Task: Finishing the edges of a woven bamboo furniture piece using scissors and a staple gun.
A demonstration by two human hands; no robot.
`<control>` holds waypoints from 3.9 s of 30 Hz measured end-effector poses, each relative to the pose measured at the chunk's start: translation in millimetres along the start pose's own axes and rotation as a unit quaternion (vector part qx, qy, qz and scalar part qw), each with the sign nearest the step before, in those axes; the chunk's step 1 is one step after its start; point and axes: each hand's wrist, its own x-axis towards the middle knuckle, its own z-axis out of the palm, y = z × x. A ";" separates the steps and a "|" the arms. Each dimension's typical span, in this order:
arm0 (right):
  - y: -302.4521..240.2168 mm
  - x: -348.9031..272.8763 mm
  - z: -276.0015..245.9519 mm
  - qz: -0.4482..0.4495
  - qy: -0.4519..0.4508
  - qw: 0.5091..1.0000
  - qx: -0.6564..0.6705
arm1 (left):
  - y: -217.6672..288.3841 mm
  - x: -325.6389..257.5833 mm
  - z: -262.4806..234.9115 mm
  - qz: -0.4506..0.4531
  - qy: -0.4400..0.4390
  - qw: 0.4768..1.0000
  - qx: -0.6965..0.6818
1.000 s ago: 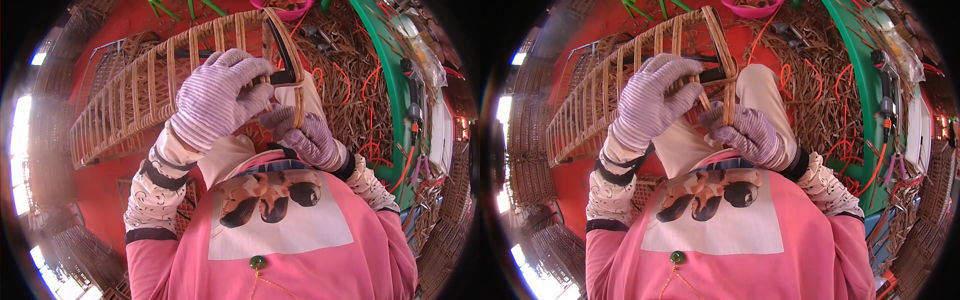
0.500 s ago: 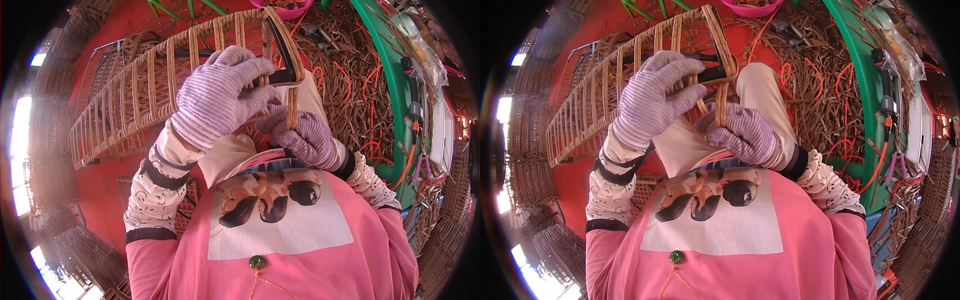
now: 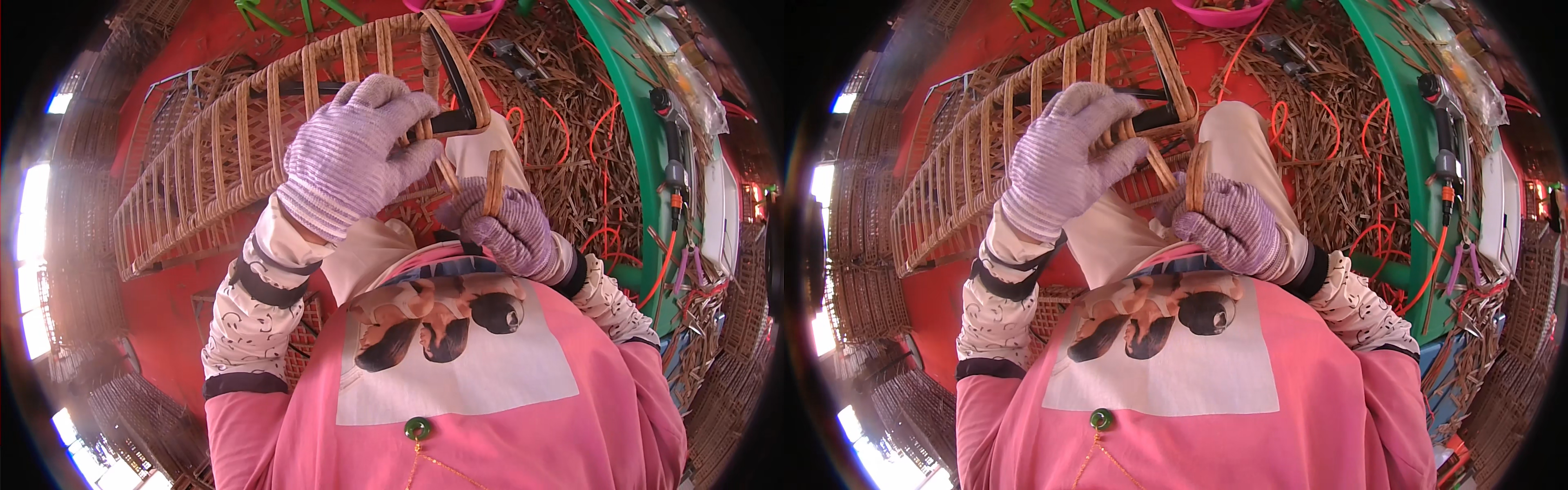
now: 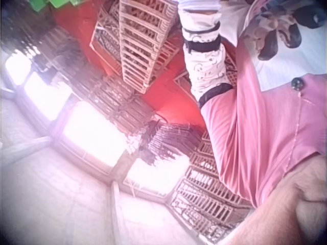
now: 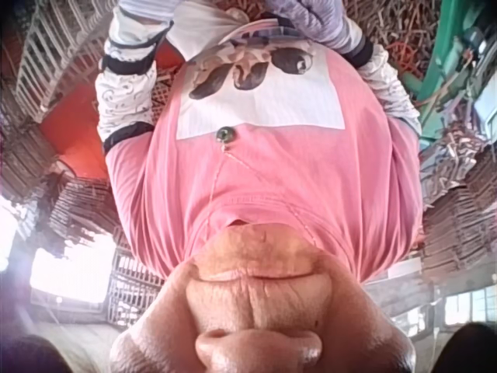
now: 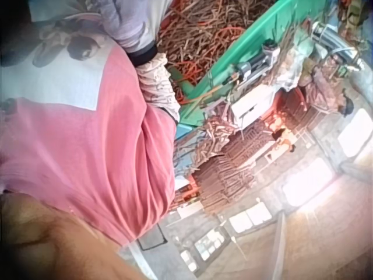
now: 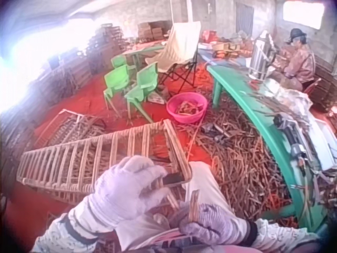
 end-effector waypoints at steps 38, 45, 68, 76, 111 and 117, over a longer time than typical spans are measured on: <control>-17.6 -15.1 3.9 -0.007 0.139 0.986 -0.090 | -8.1 -0.9 2.2 0.026 0.021 0.999 -0.028; -18.4 -14.3 -1.9 0.096 0.111 0.989 0.004 | -8.0 1.2 -2.4 0.001 0.033 0.990 -0.136; -11.4 -3.1 0.8 0.010 0.016 0.999 0.049 | 0.6 4.4 2.6 0.002 0.018 1.000 0.008; -12.8 -6.7 0.8 0.004 0.016 0.999 0.039 | 0.1 4.6 2.2 0.034 0.019 0.999 0.018; 0.2 142.5 -48.8 -0.118 0.145 0.812 -0.553 | 11.9 -0.3 22.3 0.005 0.149 0.983 0.104; -3.7 131.6 -62.5 -0.044 0.130 0.885 -0.445 | 16.9 5.7 20.2 0.010 0.103 0.986 0.131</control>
